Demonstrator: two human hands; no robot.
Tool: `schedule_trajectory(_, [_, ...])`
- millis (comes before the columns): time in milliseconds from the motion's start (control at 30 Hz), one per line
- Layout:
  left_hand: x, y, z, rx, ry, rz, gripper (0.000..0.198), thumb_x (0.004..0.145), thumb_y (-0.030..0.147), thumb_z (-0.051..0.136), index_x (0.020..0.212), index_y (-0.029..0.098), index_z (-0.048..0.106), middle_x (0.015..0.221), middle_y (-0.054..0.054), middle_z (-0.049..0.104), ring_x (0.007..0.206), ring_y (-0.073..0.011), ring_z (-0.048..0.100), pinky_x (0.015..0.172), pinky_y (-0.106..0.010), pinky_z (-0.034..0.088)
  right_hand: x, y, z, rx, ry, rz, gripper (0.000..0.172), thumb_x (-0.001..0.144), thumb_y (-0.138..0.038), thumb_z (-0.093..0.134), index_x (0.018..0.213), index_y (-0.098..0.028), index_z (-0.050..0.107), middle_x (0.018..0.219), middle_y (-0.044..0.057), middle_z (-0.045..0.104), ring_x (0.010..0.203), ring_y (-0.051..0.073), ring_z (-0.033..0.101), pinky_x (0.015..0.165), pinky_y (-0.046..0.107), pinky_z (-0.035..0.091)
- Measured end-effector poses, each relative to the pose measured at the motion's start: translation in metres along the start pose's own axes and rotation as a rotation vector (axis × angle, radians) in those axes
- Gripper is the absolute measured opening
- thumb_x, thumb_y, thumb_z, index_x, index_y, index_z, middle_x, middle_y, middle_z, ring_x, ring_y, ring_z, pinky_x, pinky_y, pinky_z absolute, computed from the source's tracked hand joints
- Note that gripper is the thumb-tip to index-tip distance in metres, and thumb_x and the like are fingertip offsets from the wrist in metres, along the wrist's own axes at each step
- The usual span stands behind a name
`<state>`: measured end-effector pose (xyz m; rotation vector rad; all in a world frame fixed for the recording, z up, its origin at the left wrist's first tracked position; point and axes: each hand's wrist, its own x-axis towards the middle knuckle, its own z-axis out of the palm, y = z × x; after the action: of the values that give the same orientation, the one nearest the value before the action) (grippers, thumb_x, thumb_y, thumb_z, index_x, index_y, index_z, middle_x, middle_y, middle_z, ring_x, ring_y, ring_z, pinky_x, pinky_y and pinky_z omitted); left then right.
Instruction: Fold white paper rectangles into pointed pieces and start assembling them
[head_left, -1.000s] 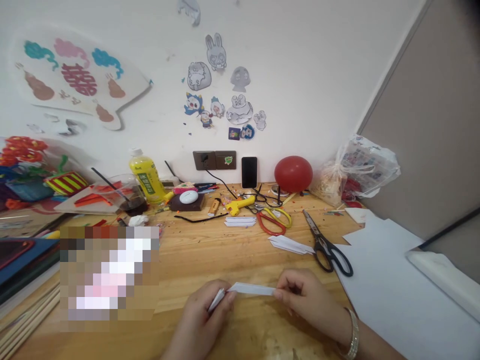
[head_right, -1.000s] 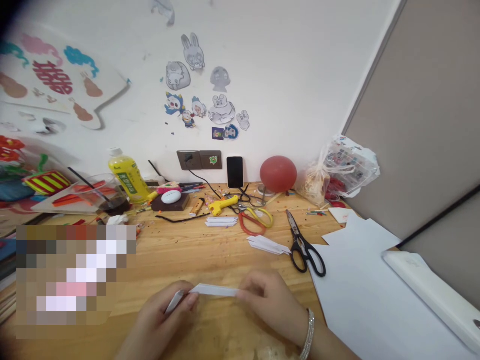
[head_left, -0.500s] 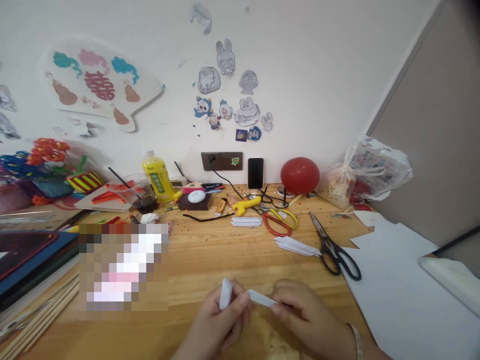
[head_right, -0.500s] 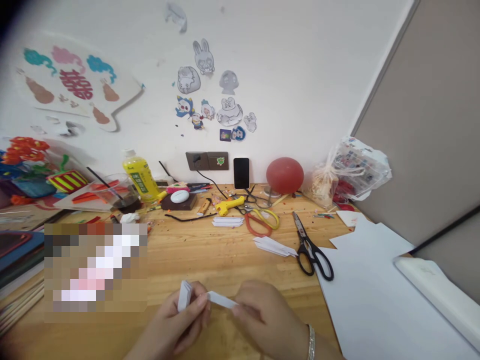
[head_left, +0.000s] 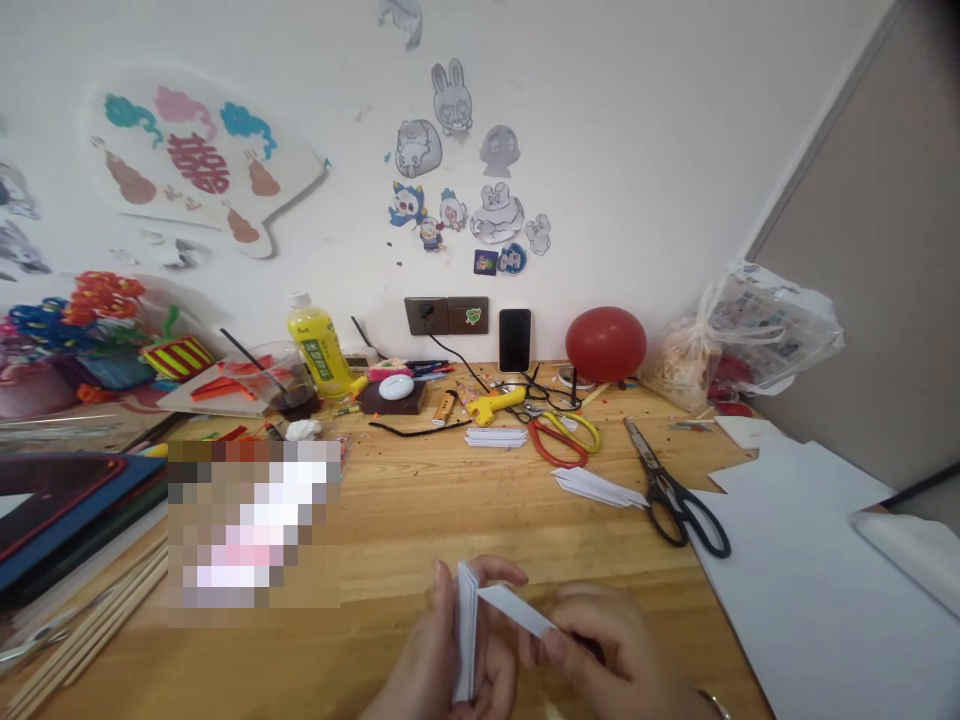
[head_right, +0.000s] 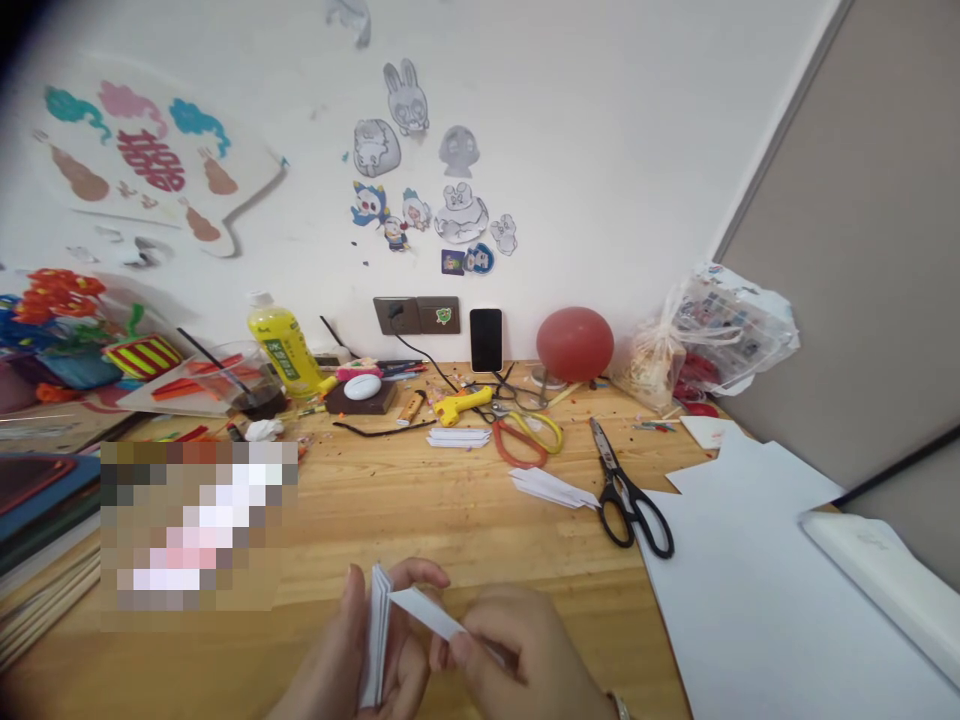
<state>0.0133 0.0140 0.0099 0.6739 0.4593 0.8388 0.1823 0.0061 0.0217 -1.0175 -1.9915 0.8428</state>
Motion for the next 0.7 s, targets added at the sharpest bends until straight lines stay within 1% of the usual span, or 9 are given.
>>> schedule_trajectory(67, [0.0, 0.0, 0.002, -0.016, 0.0, -0.003, 0.067, 0.072, 0.078, 0.037, 0.099, 0.02, 0.054, 0.067, -0.003, 0.065, 0.025, 0.0001, 0.039, 0.025, -0.008, 0.012, 0.0, -0.001, -0.002, 0.018, -0.005, 0.008, 0.053, 0.093, -0.049, 0.033, 0.068, -0.017, 0.067, 0.054, 0.001, 0.056, 0.053, 0.012, 0.052, 0.054, 0.021, 0.036])
schedule_trajectory(200, [0.001, 0.0, 0.004, -0.043, -0.082, -0.018, 0.066, 0.07, 0.079, 0.039, 0.093, 0.019, 0.055, 0.064, -0.001, 0.063, 0.024, -0.0001, 0.038, 0.024, -0.009, 0.013, 0.0, 0.0, -0.003, 0.01, 0.001, -0.015, 0.056, 0.094, -0.049, 0.031, 0.065, -0.017, 0.066, 0.053, 0.001, 0.053, 0.052, 0.011, 0.05, 0.052, 0.021, 0.035])
schedule_trajectory(267, [0.0, 0.0, 0.004, -0.041, -0.044, -0.003, 0.065, 0.073, 0.078, 0.037, 0.096, 0.02, 0.054, 0.066, -0.002, 0.063, 0.026, 0.0003, 0.038, 0.025, -0.008, 0.012, -0.001, 0.001, -0.002, -0.011, 0.004, -0.031, 0.055, 0.094, -0.048, 0.032, 0.064, -0.017, 0.066, 0.052, 0.0, 0.051, 0.051, 0.011, 0.049, 0.051, 0.021, 0.034])
schedule_trajectory(333, [-0.001, -0.001, 0.004, -0.026, -0.036, 0.024, 0.064, 0.077, 0.076, 0.032, 0.097, 0.019, 0.054, 0.068, -0.002, 0.063, 0.026, 0.0007, 0.036, 0.026, -0.008, 0.011, 0.0, 0.0, -0.002, -0.016, 0.014, -0.029, 0.052, 0.094, -0.045, 0.034, 0.064, -0.017, 0.066, 0.051, -0.001, 0.049, 0.051, 0.01, 0.048, 0.051, 0.021, 0.034])
schedule_trajectory(367, [-0.002, -0.002, 0.003, -0.016, -0.051, 0.044, 0.064, 0.079, 0.074, 0.029, 0.097, 0.019, 0.054, 0.068, -0.002, 0.063, 0.026, 0.0008, 0.035, 0.026, -0.008, 0.012, 0.0, 0.0, -0.002, -0.011, 0.021, -0.031, 0.051, 0.095, -0.044, 0.035, 0.064, -0.017, 0.066, 0.051, -0.002, 0.048, 0.05, 0.01, 0.047, 0.051, 0.02, 0.033])
schedule_trajectory(500, [-0.001, -0.008, -0.002, -0.016, -0.111, 0.107, 0.063, 0.085, 0.069, 0.021, 0.101, 0.018, 0.055, 0.064, -0.002, 0.062, 0.025, 0.0006, 0.031, 0.025, -0.008, 0.013, 0.0, -0.003, -0.004, 0.001, 0.026, -0.085, 0.052, 0.095, -0.043, 0.034, 0.063, -0.017, 0.065, 0.051, -0.002, 0.047, 0.051, 0.009, 0.047, 0.051, 0.019, 0.033])
schedule_trajectory(700, [0.004, -0.022, -0.016, -0.016, -0.156, 0.103, 0.065, 0.084, 0.07, 0.022, 0.103, 0.018, 0.055, 0.061, -0.002, 0.061, 0.027, -0.0009, 0.036, 0.024, -0.006, 0.015, 0.001, -0.005, -0.002, -0.068, 0.021, -0.149, 0.056, 0.096, -0.044, 0.03, 0.061, -0.016, 0.063, 0.052, 0.0, 0.052, 0.053, 0.01, 0.051, 0.053, 0.018, 0.035])
